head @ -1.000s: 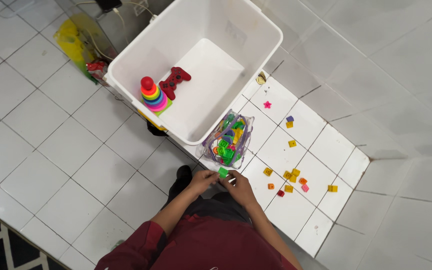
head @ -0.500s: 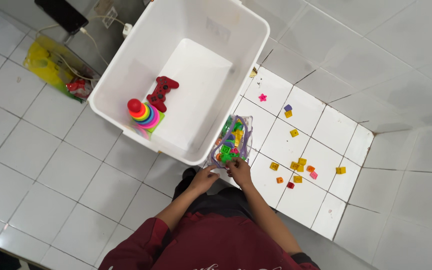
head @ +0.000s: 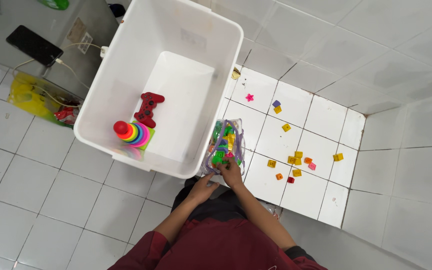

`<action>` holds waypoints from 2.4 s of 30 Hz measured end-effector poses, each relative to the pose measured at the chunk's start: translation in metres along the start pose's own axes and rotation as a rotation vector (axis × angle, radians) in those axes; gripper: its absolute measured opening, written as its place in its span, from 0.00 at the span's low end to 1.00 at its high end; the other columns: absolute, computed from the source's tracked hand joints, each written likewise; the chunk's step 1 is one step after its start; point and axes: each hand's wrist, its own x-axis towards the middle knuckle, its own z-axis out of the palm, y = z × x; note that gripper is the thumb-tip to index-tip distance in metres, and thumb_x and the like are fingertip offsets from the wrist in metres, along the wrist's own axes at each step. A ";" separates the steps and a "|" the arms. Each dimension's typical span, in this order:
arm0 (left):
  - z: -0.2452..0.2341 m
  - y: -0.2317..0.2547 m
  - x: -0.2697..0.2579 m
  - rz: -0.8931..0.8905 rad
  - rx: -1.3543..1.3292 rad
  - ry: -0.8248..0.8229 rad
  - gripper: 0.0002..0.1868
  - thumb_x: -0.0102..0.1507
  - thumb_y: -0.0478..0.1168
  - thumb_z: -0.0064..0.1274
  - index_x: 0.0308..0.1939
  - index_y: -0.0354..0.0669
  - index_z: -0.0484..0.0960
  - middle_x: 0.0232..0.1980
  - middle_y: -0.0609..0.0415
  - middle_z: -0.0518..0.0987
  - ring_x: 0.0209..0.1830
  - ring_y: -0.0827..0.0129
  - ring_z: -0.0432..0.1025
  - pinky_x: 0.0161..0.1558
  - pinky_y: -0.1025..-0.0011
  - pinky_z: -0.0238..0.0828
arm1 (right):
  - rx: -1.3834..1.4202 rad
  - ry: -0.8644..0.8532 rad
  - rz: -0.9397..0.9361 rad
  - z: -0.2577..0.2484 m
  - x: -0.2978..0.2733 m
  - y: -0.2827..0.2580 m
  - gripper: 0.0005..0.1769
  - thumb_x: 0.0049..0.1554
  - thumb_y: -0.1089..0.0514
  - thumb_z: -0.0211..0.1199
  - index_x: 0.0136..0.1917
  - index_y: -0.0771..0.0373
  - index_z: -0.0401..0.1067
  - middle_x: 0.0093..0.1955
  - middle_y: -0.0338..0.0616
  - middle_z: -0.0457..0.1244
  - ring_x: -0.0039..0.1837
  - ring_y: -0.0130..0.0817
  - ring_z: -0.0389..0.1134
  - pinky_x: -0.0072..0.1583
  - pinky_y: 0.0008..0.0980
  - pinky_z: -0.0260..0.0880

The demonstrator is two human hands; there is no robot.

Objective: The person picks up small, colorful plastic building blocks from a tiled floor and connects them together by hand. They form a small multi-colored structure and place it into a clear plastic bag. The person continues to pick up remaining blocks from the floor and connect them into the structure.

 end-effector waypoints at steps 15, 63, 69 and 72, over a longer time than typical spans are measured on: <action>-0.017 0.028 -0.023 0.024 -0.186 0.087 0.26 0.64 0.46 0.52 0.65 0.42 0.76 0.62 0.45 0.80 0.58 0.58 0.76 0.60 0.67 0.70 | 0.147 -0.004 -0.119 -0.014 -0.026 -0.002 0.26 0.62 0.56 0.61 0.71 0.63 0.63 0.41 0.43 0.68 0.39 0.28 0.67 0.42 0.28 0.68; 0.013 0.082 -0.009 0.185 -0.045 0.008 0.16 0.66 0.43 0.53 0.55 0.43 0.84 0.51 0.53 0.86 0.50 0.68 0.79 0.49 0.71 0.74 | 0.344 0.231 0.042 -0.110 -0.093 0.045 0.25 0.67 0.47 0.44 0.74 0.56 0.59 0.47 0.41 0.67 0.42 0.26 0.67 0.42 0.27 0.67; 0.056 0.108 -0.002 0.198 -0.024 0.015 0.15 0.66 0.44 0.53 0.54 0.44 0.85 0.51 0.52 0.86 0.50 0.68 0.79 0.48 0.69 0.75 | 0.357 0.260 0.076 -0.166 -0.102 0.069 0.25 0.67 0.47 0.46 0.73 0.56 0.60 0.48 0.41 0.67 0.43 0.26 0.67 0.42 0.27 0.67; 0.076 0.122 -0.004 0.180 -0.029 0.003 0.15 0.66 0.43 0.53 0.54 0.44 0.85 0.50 0.52 0.85 0.50 0.68 0.78 0.47 0.69 0.75 | 0.363 0.280 0.088 -0.196 -0.103 0.074 0.24 0.66 0.48 0.48 0.73 0.57 0.62 0.49 0.41 0.68 0.44 0.26 0.66 0.44 0.26 0.67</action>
